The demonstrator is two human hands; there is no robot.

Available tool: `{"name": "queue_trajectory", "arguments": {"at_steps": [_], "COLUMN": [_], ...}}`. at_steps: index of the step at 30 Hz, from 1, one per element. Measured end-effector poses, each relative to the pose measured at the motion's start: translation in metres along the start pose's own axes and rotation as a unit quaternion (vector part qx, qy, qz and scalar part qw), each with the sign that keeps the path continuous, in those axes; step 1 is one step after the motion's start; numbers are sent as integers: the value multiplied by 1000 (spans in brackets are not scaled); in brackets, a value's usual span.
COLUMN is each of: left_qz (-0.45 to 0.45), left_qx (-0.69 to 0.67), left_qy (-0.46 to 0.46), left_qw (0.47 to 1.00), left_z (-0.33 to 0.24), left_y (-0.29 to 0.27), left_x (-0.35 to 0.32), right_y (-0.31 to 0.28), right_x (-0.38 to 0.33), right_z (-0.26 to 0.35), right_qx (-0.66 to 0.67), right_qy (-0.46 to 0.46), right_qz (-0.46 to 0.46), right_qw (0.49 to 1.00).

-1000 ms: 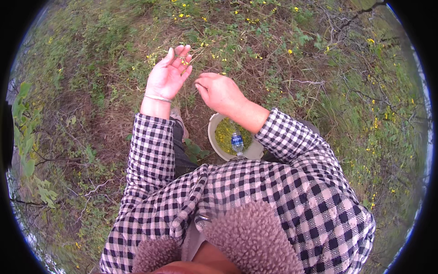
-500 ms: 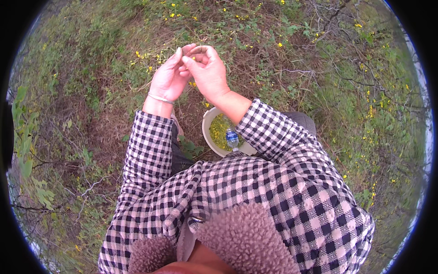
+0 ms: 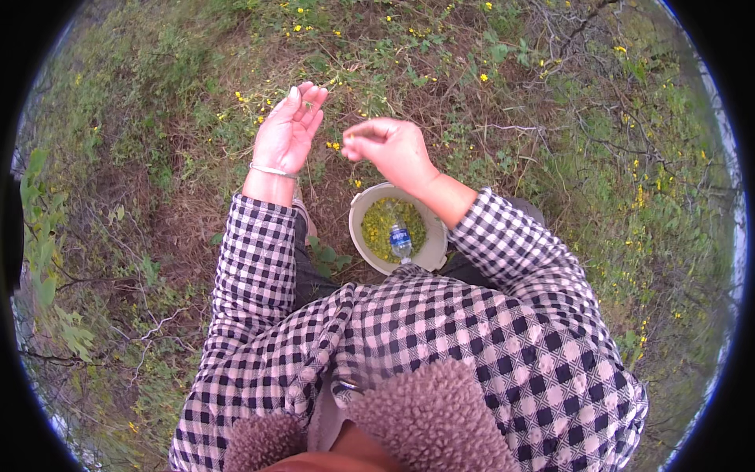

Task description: The person picks small yellow flowers from surrounding plants and places them into a white bucket on the ground. They repeatedly reach for stems, pluck the flowers, and drop them into the bucket, which gradually fills with yellow blossoms.

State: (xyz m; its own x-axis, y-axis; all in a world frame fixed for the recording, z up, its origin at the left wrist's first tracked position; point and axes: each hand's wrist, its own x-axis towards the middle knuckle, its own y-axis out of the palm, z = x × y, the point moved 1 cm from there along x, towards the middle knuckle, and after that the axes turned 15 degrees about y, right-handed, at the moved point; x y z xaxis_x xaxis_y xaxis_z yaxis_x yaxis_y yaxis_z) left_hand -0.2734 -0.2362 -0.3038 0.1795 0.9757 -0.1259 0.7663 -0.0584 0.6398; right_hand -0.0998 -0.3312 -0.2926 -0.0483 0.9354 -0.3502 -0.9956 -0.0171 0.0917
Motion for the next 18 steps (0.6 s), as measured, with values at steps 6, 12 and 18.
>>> {"name": "queue_trajectory", "arguments": {"at_steps": [6, 12, 18], "left_qz": [-53, -18, -12], "left_qx": [11, 10, 61], "left_qy": [-10, 6, 29], "left_qw": [998, 1000, 998], "left_z": [-8, -6, -12], "left_y": [-7, -2, 45], "left_x": [4, 10, 6], "right_y": [-8, 11, 32], "right_x": [-25, 12, 67], "right_z": [-33, -6, 58], "right_qx": [-415, -156, 432], "right_qy": [56, 6, 128], "right_qz": [132, -4, -30], "right_qw": [898, 988, 892]}}
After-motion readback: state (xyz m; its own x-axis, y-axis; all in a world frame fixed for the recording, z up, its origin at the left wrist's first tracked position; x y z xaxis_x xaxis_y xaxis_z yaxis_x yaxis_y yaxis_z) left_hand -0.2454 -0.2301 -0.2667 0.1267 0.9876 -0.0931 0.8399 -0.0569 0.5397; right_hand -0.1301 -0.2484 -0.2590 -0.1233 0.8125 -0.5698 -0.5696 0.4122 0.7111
